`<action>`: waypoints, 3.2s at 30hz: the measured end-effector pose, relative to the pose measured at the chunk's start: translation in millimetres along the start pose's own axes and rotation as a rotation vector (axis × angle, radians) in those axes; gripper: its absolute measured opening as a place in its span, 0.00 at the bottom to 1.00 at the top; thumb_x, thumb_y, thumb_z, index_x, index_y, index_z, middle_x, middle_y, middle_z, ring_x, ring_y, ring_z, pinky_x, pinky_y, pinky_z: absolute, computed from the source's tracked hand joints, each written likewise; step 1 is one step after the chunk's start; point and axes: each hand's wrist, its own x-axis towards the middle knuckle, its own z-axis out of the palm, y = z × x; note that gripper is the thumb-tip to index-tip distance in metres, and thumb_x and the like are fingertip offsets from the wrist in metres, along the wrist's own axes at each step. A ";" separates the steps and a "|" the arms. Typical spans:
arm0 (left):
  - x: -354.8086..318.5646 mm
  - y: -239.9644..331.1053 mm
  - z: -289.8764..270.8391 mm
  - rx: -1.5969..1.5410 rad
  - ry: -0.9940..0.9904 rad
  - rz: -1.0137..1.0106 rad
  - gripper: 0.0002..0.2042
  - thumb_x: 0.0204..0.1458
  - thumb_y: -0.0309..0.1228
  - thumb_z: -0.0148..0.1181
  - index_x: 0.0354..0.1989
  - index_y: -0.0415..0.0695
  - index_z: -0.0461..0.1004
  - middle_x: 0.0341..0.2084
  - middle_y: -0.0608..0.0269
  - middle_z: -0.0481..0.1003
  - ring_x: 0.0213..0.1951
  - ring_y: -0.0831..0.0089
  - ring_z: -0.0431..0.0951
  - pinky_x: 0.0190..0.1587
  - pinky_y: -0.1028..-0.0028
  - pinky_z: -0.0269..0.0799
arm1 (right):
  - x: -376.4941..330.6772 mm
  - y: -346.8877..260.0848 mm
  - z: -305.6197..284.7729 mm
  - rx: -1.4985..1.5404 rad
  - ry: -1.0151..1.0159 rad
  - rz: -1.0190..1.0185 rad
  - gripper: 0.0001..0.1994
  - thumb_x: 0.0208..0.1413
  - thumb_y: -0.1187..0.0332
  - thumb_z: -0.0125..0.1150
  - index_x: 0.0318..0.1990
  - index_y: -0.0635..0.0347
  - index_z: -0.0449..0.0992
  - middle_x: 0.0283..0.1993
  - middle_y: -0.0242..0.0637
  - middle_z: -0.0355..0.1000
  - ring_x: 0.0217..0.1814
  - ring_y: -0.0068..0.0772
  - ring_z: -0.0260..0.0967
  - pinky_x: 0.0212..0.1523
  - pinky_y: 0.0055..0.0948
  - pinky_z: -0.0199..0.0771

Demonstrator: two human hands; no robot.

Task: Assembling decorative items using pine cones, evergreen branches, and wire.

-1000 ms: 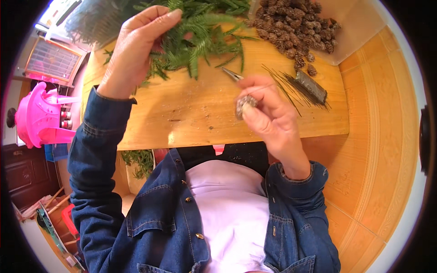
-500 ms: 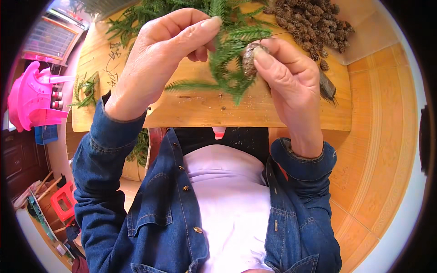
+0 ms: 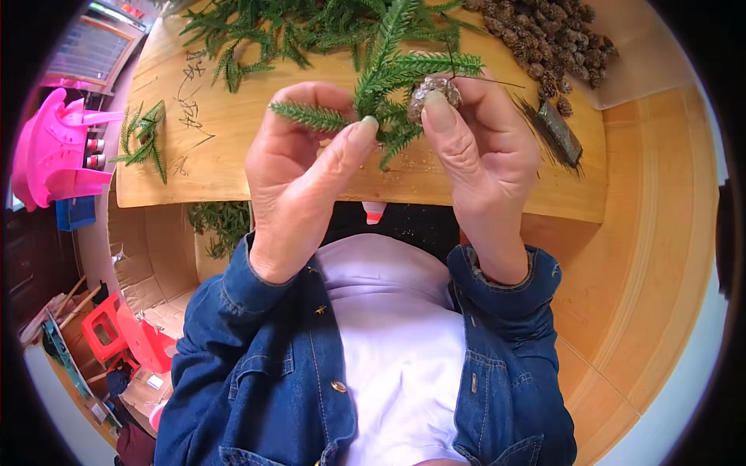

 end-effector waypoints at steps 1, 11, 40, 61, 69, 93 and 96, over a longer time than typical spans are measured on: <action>1.6 -1.7 -2.0 -0.025 0.005 -0.017 0.08 0.55 0.25 0.56 0.42 0.38 0.69 0.35 0.64 0.73 0.35 0.82 0.71 0.41 0.81 0.67 | -2.0 -1.2 -0.6 0.001 0.002 0.002 0.09 0.54 0.70 0.62 0.39 0.67 0.73 0.33 0.30 0.67 0.32 0.17 0.62 0.34 0.16 0.63; 16.5 -11.1 -17.9 -0.061 0.036 -0.035 0.07 0.54 0.23 0.57 0.40 0.37 0.71 0.32 0.67 0.74 0.33 0.83 0.73 0.37 0.82 0.70 | -9.1 -5.9 -33.4 0.131 -0.053 -0.061 0.11 0.59 0.74 0.51 0.47 0.69 0.70 0.57 0.53 0.65 0.55 0.33 0.66 0.54 0.28 0.66; 13.3 -14.4 -16.6 0.164 -0.244 -0.133 0.10 0.57 0.31 0.55 0.41 0.36 0.70 0.33 0.68 0.73 0.34 0.86 0.70 0.39 0.84 0.65 | -19.1 5.1 -25.9 0.283 -0.107 0.228 0.10 0.55 0.73 0.60 0.42 0.69 0.72 0.35 0.30 0.70 0.38 0.17 0.66 0.40 0.16 0.67; 17.9 -28.6 -12.0 -0.078 -0.039 -0.114 0.11 0.54 0.22 0.52 0.46 0.34 0.69 0.33 0.62 0.75 0.34 0.80 0.74 0.41 0.79 0.70 | -32.9 18.4 -27.8 0.081 -0.126 0.238 0.12 0.54 0.69 0.62 0.41 0.69 0.73 0.39 0.36 0.69 0.36 0.18 0.65 0.34 0.17 0.66; 16.8 -23.7 -24.2 0.056 -0.043 -0.071 0.11 0.55 0.23 0.53 0.45 0.33 0.70 0.32 0.62 0.75 0.33 0.79 0.75 0.40 0.80 0.70 | -31.7 -6.3 -40.3 -0.180 0.020 -0.118 0.12 0.58 0.73 0.52 0.48 0.69 0.69 0.48 0.47 0.71 0.41 0.25 0.70 0.45 0.23 0.69; 10.4 -18.5 -17.2 0.011 -0.042 -0.078 0.09 0.55 0.25 0.55 0.41 0.34 0.70 0.29 0.61 0.76 0.33 0.80 0.75 0.39 0.82 0.70 | -26.5 -0.3 -5.6 -0.470 -0.108 0.033 0.08 0.51 0.78 0.63 0.36 0.66 0.70 0.24 0.23 0.67 0.22 0.08 0.57 0.22 0.11 0.56; 10.7 -19.5 -17.5 0.036 -0.040 -0.067 0.08 0.55 0.25 0.55 0.41 0.34 0.70 0.29 0.61 0.76 0.33 0.80 0.75 0.39 0.82 0.70 | -24.6 2.1 -6.1 -0.566 -0.149 -0.042 0.07 0.51 0.78 0.63 0.35 0.65 0.70 0.19 0.21 0.63 0.19 0.07 0.53 0.19 0.12 0.52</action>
